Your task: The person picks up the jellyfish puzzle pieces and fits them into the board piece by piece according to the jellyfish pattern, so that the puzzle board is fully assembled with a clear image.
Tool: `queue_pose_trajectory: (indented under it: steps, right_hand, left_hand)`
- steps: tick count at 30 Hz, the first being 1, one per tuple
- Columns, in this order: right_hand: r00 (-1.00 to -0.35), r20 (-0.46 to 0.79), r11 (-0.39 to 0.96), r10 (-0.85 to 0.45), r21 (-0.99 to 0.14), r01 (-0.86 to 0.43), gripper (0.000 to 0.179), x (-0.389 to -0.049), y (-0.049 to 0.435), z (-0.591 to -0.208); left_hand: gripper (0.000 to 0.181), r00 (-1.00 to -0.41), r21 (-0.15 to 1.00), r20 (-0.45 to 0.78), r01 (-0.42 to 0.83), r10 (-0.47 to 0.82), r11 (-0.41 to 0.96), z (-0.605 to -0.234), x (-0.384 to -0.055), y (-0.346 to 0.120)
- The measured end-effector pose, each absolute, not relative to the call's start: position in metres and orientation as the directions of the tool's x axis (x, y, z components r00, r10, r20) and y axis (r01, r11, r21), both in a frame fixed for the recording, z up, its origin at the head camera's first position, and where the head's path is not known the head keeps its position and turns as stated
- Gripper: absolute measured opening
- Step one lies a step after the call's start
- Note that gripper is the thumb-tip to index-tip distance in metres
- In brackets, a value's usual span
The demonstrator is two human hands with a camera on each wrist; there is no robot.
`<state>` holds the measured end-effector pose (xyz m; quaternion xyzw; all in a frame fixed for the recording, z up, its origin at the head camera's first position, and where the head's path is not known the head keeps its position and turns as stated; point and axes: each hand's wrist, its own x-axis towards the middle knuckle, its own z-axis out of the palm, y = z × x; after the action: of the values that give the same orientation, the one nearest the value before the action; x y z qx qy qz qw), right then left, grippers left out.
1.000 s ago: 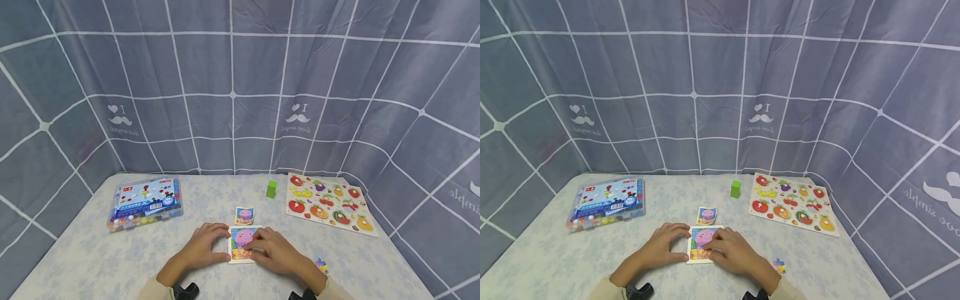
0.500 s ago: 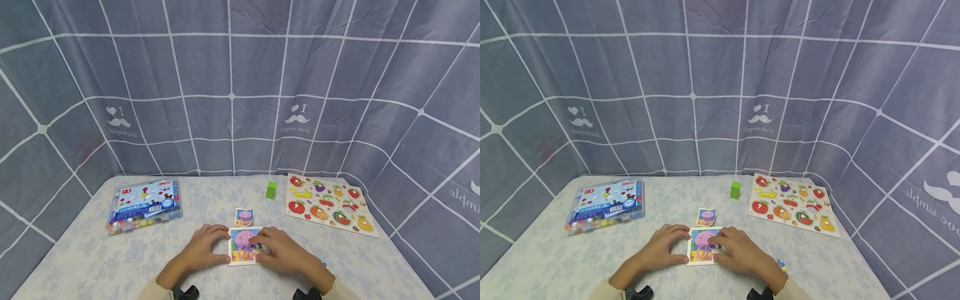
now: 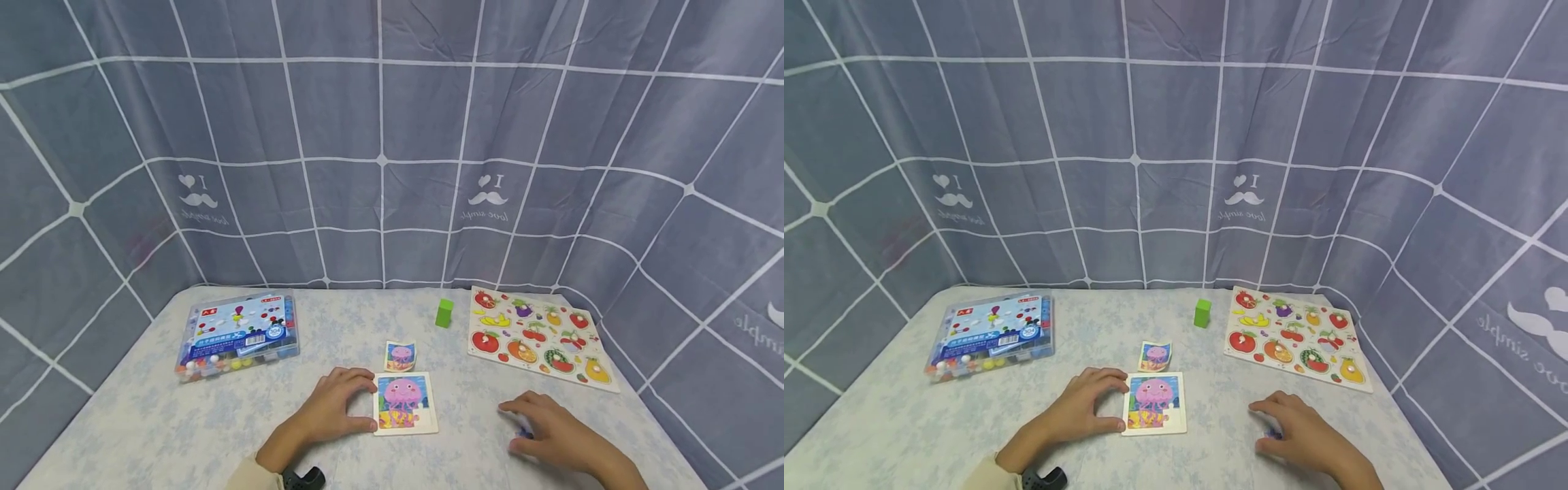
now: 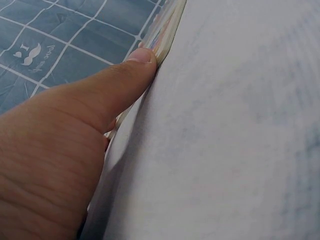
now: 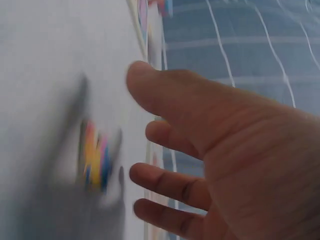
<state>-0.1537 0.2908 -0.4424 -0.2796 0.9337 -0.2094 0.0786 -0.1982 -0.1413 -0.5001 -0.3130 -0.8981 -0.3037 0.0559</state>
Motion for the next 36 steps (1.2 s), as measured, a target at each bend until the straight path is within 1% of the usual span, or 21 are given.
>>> queue_pose_trajectory:
  steps: [4,7,11,13,17,23,28,31,36]
  right_hand:
    - [-0.85,-0.044,0.771,-0.524,-0.45,-0.452,0.058,-0.144,0.314,-0.449]
    - [-0.862,-0.057,0.778,-0.503,-0.465,-0.423,0.051,-0.142,0.32,-0.456]
    - [-0.863,-0.036,0.764,-0.503,-0.486,-0.425,0.041,-0.144,0.322,-0.463]
    - [-0.863,-0.019,0.756,-0.504,-0.494,-0.43,0.041,-0.144,0.323,-0.465]
    - [-0.875,0.019,0.766,-0.484,-0.474,-0.434,0.041,-0.145,0.323,-0.47]
    - [-0.88,0.077,0.772,-0.468,-0.449,-0.45,0.032,-0.145,0.319,-0.475]
    - [-0.898,0.049,0.799,-0.437,-0.438,-0.412,0.03,-0.143,0.318,-0.474]
    - [-0.909,0.027,0.799,-0.415,-0.468,-0.378,0.029,-0.142,0.317,-0.473]
    - [-0.903,0.04,0.77,-0.427,-0.508,-0.386,0.029,-0.144,0.315,-0.472]
  left_hand:
    - [0.055,-0.799,0.517,0.296,0.595,0.523,0.616,-0.501,-0.198,-0.14]
    - [0.055,-0.801,0.525,0.294,0.592,0.522,0.612,-0.502,-0.198,-0.139]
    - [0.055,-0.8,0.526,0.286,0.591,0.527,0.612,-0.503,-0.198,-0.138]
    - [0.056,-0.801,0.529,0.287,0.59,0.526,0.61,-0.503,-0.198,-0.138]
    - [0.057,-0.803,0.529,0.288,0.588,0.522,0.612,-0.501,-0.197,-0.138]
    - [0.057,-0.809,0.526,0.269,0.578,0.523,0.624,-0.501,-0.197,-0.14]
    - [0.057,-0.808,0.533,0.265,0.578,0.527,0.618,-0.501,-0.197,-0.139]
    - [0.057,-0.807,0.527,0.266,0.579,0.527,0.622,-0.501,-0.197,-0.139]
    - [0.057,-0.81,0.523,0.27,0.577,0.52,0.627,-0.502,-0.198,-0.14]
